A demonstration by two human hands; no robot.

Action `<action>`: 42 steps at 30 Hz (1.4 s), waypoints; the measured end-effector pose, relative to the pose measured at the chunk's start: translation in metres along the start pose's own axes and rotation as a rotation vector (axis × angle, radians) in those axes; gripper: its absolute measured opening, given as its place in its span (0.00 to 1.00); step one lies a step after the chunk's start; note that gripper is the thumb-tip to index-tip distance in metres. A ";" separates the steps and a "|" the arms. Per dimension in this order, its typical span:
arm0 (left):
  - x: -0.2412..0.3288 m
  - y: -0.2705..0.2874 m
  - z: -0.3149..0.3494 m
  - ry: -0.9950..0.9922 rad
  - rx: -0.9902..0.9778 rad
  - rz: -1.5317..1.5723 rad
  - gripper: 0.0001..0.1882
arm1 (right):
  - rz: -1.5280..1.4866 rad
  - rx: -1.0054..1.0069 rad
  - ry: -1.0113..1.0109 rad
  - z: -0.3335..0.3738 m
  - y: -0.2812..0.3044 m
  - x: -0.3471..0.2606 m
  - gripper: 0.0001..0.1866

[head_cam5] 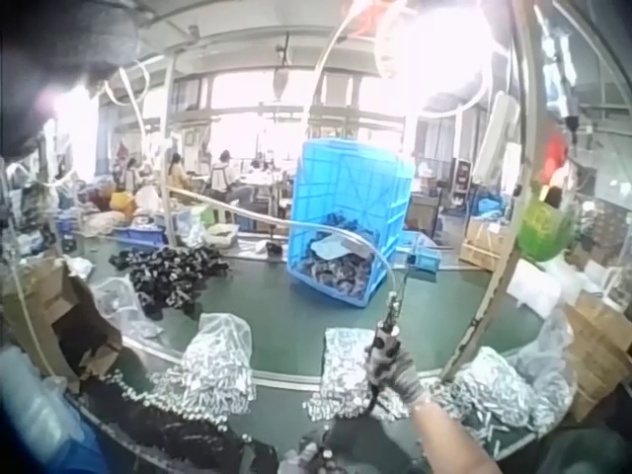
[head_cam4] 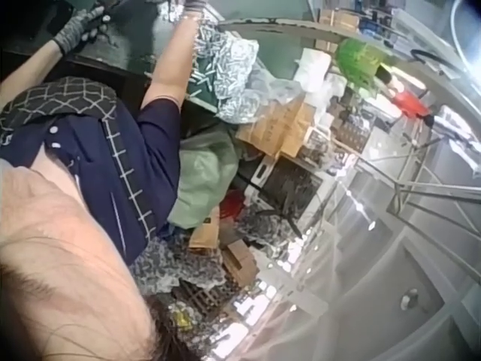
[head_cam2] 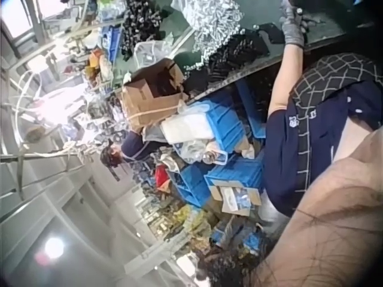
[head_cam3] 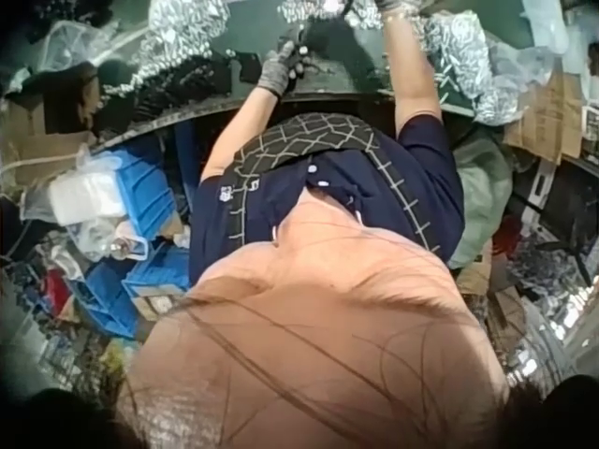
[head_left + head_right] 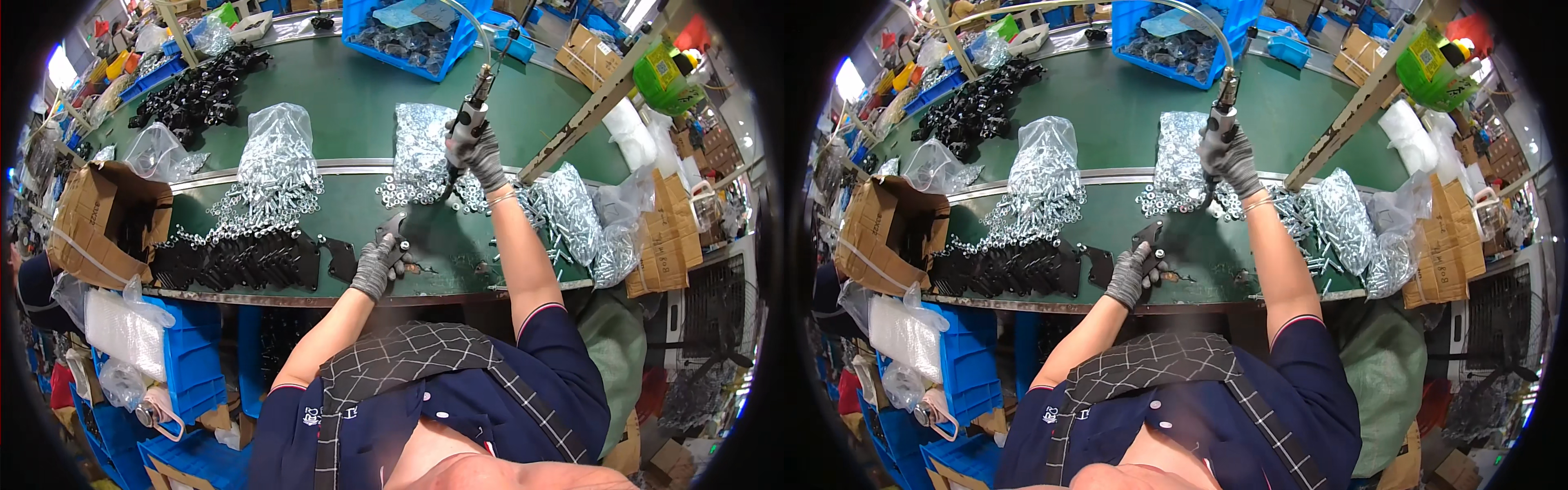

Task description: Assembling small black components at a factory workstation using a pneumatic tool.

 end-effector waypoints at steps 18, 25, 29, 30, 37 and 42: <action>-0.007 -0.005 -0.007 -0.035 0.042 0.034 0.16 | -0.306 0.103 -0.078 0.065 -0.131 -0.090 0.22; -0.013 -0.006 -0.019 -0.066 0.060 0.063 0.16 | 0.029 0.110 0.087 0.072 -0.124 -0.078 0.21; -0.013 -0.010 -0.017 -0.106 0.035 0.050 0.15 | 0.144 0.165 0.087 0.074 -0.121 -0.080 0.22; -0.014 -0.012 -0.013 -0.106 0.030 0.043 0.15 | 0.178 0.186 0.075 0.073 -0.122 -0.082 0.22; 0.072 0.027 0.088 0.082 -0.138 -0.399 0.13 | 0.287 0.228 0.041 0.066 -0.054 -0.095 0.25; 0.095 0.079 0.131 -0.077 -0.043 -1.213 0.21 | 0.447 0.287 0.120 0.050 -0.014 -0.081 0.25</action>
Point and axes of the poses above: each hand's wrist, its own z-axis away from the middle knuckle, its own y-axis out of the back of the hand, x = y × z, the point moved 3 cm from there along -z, towards the middle knuckle, and after that the axes turned 3 degrees about y, right-handed, at the moved point
